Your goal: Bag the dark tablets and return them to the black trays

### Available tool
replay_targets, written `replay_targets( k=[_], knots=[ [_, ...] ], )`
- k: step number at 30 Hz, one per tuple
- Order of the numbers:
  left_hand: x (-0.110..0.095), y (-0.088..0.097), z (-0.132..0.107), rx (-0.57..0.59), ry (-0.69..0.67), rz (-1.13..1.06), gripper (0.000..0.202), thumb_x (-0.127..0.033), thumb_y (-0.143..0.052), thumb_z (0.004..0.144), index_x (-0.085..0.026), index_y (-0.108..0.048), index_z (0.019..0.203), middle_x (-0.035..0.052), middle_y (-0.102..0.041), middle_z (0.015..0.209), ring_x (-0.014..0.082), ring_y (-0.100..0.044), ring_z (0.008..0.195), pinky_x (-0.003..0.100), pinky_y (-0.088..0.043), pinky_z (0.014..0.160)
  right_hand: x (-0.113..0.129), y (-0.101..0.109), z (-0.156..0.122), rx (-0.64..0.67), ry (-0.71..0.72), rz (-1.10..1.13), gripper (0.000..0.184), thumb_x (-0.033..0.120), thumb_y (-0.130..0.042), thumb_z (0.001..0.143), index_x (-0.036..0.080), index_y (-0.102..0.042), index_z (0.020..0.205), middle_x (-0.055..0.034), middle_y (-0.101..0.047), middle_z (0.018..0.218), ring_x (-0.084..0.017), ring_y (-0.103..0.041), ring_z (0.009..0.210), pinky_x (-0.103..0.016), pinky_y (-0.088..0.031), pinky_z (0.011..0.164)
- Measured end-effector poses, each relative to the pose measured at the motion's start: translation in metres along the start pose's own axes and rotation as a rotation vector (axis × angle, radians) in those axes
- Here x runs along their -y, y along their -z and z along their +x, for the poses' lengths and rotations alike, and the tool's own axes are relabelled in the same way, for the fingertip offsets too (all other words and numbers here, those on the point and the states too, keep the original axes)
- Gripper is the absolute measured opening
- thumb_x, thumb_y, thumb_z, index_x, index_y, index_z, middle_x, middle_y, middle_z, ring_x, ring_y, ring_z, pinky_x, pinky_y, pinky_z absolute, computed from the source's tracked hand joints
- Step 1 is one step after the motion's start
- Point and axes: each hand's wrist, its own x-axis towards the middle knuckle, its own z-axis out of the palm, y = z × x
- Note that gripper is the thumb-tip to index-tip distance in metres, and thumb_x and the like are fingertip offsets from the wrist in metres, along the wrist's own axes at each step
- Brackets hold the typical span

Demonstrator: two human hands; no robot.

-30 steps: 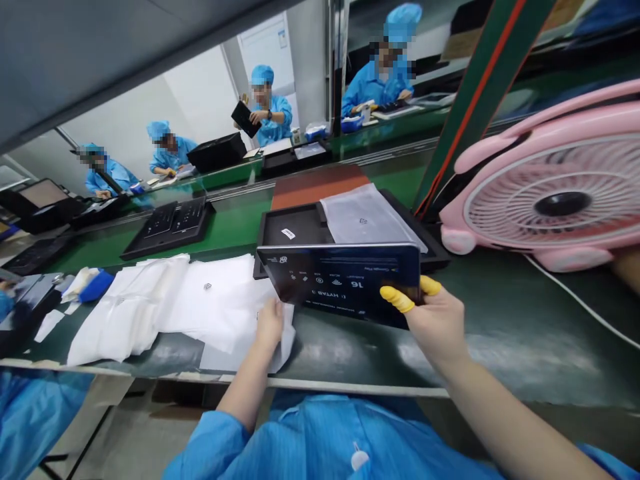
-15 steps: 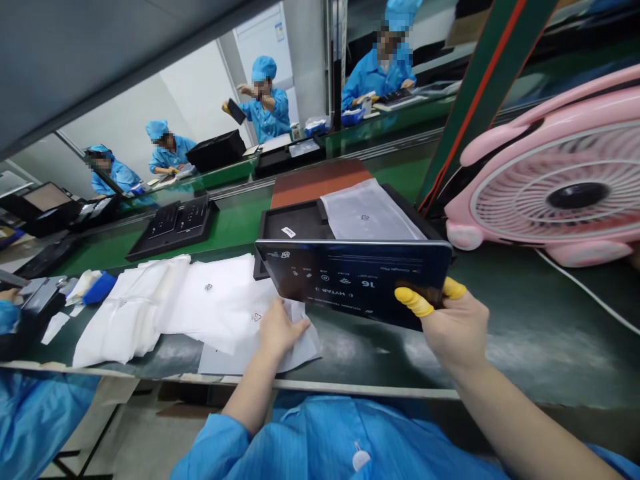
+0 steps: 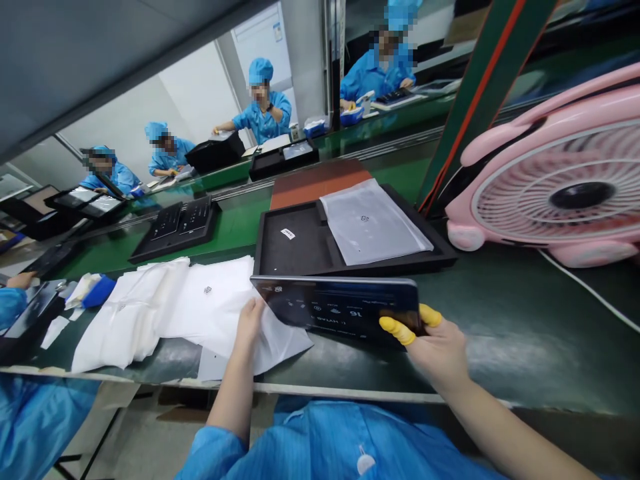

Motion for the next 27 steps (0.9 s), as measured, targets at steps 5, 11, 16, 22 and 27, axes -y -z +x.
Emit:
replay_targets(
  k=[5,11,16,22,27],
  knots=[
    [-0.055,0.005,-0.010,-0.240,-0.281,-0.101,0.029,-0.042,-0.060,0.064,-0.018,-0.045,0.060,-0.0053,-0.048,0.053,0.0090,-0.045,0.050,0.020,-0.037,0.051,0.007,-0.008,-0.006,0.089,0.196,0.060,0.011,0.030,-0.066,0.067,0.021,-0.062,0.063,0.0019,-0.063,0.053,-0.012,-0.057,0.043,-0.019,-0.045,0.042],
    [-0.081,-0.022,-0.049,-0.260,-0.633,0.568,0.018,-0.030,-0.045,0.079,-0.019,-0.049,0.064,-0.0038,-0.045,0.051,0.0101,-0.043,0.048,0.021,-0.034,0.053,0.003,-0.029,-0.009,0.126,-0.007,0.100,0.020,0.039,-0.066,0.063,0.020,-0.063,0.061,0.0005,-0.062,0.053,-0.014,-0.055,0.045,-0.023,-0.046,0.045],
    [-0.042,-0.039,-0.072,0.043,-0.705,0.808,0.028,-0.030,-0.034,0.084,-0.021,-0.047,0.061,0.0001,-0.046,0.050,0.0119,-0.044,0.047,0.023,-0.035,0.052,-0.019,-0.039,0.003,0.021,-0.440,0.350,0.037,0.044,-0.072,0.055,0.018,-0.063,0.080,-0.0031,-0.067,0.075,-0.020,-0.062,0.068,-0.034,-0.052,0.066],
    [-0.049,-0.045,-0.057,0.233,-0.749,0.946,0.030,-0.031,-0.033,0.083,-0.021,-0.045,0.056,0.0027,-0.047,0.050,0.0136,-0.047,0.051,0.024,-0.036,0.056,-0.021,-0.047,0.004,-0.023,-0.491,0.520,0.042,0.042,-0.073,0.055,0.018,-0.060,0.086,-0.0045,-0.067,0.083,-0.020,-0.061,0.076,-0.037,-0.049,0.075],
    [-0.094,-0.060,-0.030,-0.017,-0.859,0.882,0.034,-0.032,-0.034,0.085,-0.020,-0.045,0.055,0.0019,-0.046,0.052,0.0129,-0.045,0.051,0.024,-0.035,0.056,-0.003,-0.062,-0.004,0.149,-0.447,0.411,0.037,0.046,-0.070,0.055,0.017,-0.061,0.076,-0.0053,-0.066,0.075,-0.022,-0.060,0.073,-0.038,-0.049,0.074]
  ],
)
